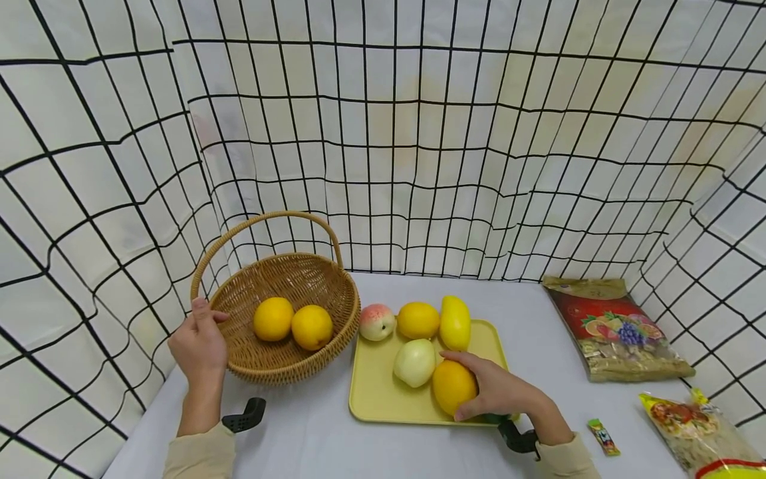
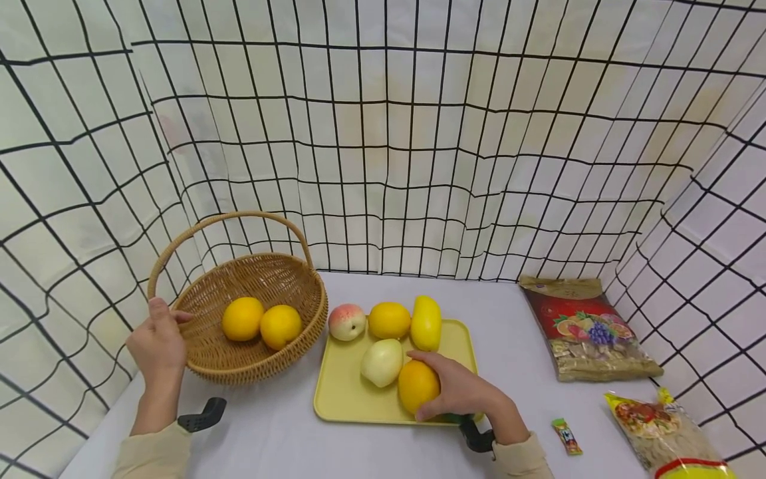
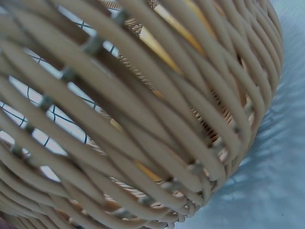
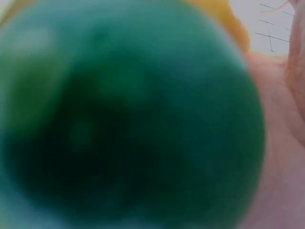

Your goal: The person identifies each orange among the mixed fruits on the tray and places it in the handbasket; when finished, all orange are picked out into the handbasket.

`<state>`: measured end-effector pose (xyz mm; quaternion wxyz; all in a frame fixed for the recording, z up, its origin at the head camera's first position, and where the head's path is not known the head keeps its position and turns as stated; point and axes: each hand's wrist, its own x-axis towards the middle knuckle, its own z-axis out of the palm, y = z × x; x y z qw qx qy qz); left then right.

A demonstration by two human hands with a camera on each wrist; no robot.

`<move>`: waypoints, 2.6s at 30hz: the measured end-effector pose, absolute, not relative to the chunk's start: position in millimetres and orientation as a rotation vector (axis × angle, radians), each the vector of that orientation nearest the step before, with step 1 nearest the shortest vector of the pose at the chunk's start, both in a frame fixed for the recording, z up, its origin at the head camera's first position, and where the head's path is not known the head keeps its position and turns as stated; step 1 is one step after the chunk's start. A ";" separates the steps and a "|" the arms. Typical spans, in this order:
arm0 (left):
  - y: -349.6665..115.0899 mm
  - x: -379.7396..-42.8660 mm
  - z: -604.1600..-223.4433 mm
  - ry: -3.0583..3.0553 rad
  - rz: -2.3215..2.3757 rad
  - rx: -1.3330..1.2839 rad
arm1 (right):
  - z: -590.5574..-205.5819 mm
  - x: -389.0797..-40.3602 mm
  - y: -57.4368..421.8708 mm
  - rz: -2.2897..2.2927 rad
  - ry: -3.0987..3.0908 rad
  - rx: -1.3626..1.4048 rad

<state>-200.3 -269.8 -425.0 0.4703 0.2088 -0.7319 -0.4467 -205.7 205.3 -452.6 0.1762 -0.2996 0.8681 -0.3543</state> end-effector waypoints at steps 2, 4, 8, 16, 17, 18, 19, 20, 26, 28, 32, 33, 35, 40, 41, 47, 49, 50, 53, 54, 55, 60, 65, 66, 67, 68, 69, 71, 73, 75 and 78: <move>-269.8 -200.1 -424.8 -1.794 -1.093 0.514 | -452.1 -205.5 205.4 -0.987 2.465 -0.836; -269.9 -199.9 -424.8 -1.795 -1.089 0.516 | -451.3 -205.2 205.2 -0.978 2.471 -0.820; -270.3 -199.5 -424.7 -1.799 -1.082 0.514 | -449.6 -205.3 203.7 -0.983 2.497 -0.805; -270.3 -199.4 -424.3 -1.809 -1.077 0.506 | -445.3 -203.8 205.9 -1.087 2.571 -0.723; -270.3 -199.5 -424.3 -1.811 -1.076 0.507 | -444.5 -203.8 207.0 -1.103 2.577 -0.718; -270.3 -199.6 -424.3 -1.812 -1.076 0.507 | -443.5 -203.8 208.0 -1.118 2.583 -0.713; -270.4 -199.9 -424.5 -1.813 -1.075 0.507 | -442.6 -204.0 209.1 -1.138 2.589 -0.709; -270.4 -200.1 -424.5 -1.815 -1.073 0.508 | -441.2 -204.0 209.6 -1.159 2.593 -0.701; -270.5 -199.5 -425.0 -1.815 -1.078 0.520 | -433.6 -204.3 206.5 -1.361 2.593 -0.647; -270.6 -199.6 -425.4 -1.812 -1.083 0.522 | -431.0 -203.5 204.0 -1.468 2.558 -0.631; -270.7 -200.2 -425.2 -1.809 -1.083 0.522 | -426.7 -200.0 196.8 -1.662 2.463 -0.631; -270.7 -200.4 -425.1 -1.809 -1.082 0.520 | -426.3 -199.3 194.6 -1.697 2.445 -0.628; -270.7 -200.6 -424.8 -1.808 -1.080 0.516 | -426.4 -198.2 189.4 -1.762 2.411 -0.623; -270.7 -199.9 -425.4 -1.816 -1.087 0.524 | -430.7 -197.3 174.1 -1.890 2.370 -0.584; -270.8 -199.8 -425.6 -1.819 -1.087 0.527 | -431.7 -197.4 171.0 -1.908 2.374 -0.575; -270.3 -199.6 -426.0 -1.811 -1.085 0.522 | -428.6 -198.1 153.8 -1.957 2.413 -0.424; -269.8 -199.4 -425.8 -1.804 -1.088 0.520 | -423.7 -197.2 147.6 -1.971 2.383 -0.373; -269.6 -199.3 -425.5 -1.801 -1.091 0.520 | -421.0 -196.7 144.2 -1.980 2.364 -0.357; -269.2 -199.3 -425.0 -1.799 -1.097 0.520 | -412.8 -195.3 133.2 -2.018 2.304 -0.366; -269.2 -199.3 -424.9 -1.800 -1.096 0.520 | -410.6 -195.4 129.2 -2.026 2.297 -0.379; -269.2 -199.3 -424.9 -1.800 -1.096 0.519 | -408.8 -195.7 125.2 -2.031 2.297 -0.390; -269.6 -199.3 -425.4 -1.806 -1.092 0.517 | -406.3 -199.6 102.5 -2.039 2.337 -0.435; -270.8 -199.1 -426.6 -1.809 -1.082 0.520 | -406.8 -203.6 76.5 -2.042 2.375 -0.494; -271.0 -199.1 -426.7 -1.809 -1.081 0.520 | -406.5 -204.6 71.5 -2.048 2.374 -0.504; -271.2 -199.2 -426.8 -1.807 -1.082 0.522 | -405.8 -205.5 66.9 -2.057 2.369 -0.515; -271.3 -199.2 -426.9 -1.808 -1.082 0.523 | -405.4 -206.5 62.4 -2.060 2.369 -0.523; -271.4 -199.3 -426.8 -1.808 -1.085 0.524 | -404.6 -207.2 58.2 -2.059 2.369 -0.527; -271.3 -199.4 -426.6 -1.808 -1.089 0.524 | -402.6 -207.7 50.3 -2.061 2.366 -0.546; -271.2 -199.6 -426.5 -1.809 -1.094 0.525 | -401.1 -207.5 43.2 -2.064 2.351 -0.573; -271.0 -199.8 -426.5 -1.808 -1.094 0.524 | -400.9 -207.3 36.4 -2.066 2.346 -0.620; -270.9 -199.9 -426.5 -1.808 -1.092 0.523 | -401.9 -207.3 26.8 -2.077 2.344 -0.713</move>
